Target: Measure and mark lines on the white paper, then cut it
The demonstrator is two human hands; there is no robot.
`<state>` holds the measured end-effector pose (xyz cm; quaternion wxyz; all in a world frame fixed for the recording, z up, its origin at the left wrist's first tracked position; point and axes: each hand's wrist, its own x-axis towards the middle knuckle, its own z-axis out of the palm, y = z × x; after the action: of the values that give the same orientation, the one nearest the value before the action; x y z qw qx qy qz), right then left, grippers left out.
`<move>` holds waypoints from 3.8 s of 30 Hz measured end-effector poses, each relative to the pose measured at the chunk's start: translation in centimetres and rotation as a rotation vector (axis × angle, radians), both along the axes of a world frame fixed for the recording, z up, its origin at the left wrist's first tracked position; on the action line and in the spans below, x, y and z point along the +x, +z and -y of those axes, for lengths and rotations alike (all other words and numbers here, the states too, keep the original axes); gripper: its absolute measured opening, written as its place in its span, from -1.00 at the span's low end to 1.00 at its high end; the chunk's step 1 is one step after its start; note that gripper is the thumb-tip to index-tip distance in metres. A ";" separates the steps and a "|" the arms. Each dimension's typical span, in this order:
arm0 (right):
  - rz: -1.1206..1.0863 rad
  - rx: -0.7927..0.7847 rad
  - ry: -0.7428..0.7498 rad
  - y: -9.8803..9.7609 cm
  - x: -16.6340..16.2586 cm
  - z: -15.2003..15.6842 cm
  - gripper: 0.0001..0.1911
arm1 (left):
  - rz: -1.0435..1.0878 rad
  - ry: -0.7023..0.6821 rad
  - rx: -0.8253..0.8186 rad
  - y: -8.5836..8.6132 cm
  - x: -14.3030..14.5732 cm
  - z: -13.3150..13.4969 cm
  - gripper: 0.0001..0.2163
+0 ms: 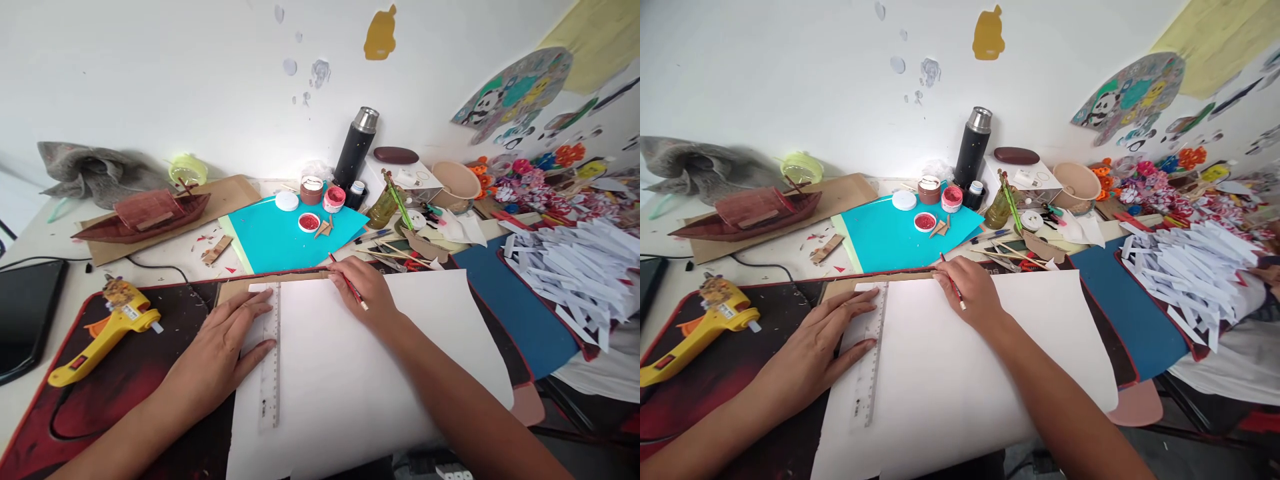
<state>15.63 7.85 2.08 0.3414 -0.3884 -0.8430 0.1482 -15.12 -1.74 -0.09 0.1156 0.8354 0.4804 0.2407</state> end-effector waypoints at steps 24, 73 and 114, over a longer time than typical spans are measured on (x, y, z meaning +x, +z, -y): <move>0.253 0.050 -0.037 -1.1 -2.3 -4.0 -0.66 | 0.020 0.018 0.023 0.3 -0.5 -1.2 -0.45; -0.745 -0.830 0.083 2.2 -7.0 -0.3 -0.41 | -0.091 -0.031 -0.017 0.6 -1.8 -1.5 -0.42; -0.867 -0.900 -0.060 1.3 -7.4 -0.6 -0.45 | -0.222 0.021 -0.035 0.7 -1.1 -2.3 -0.33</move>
<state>8.22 8.40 3.39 0.4592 -0.4224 -0.4716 0.6232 -16.26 0.54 0.59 0.0738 0.8496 0.5032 0.1395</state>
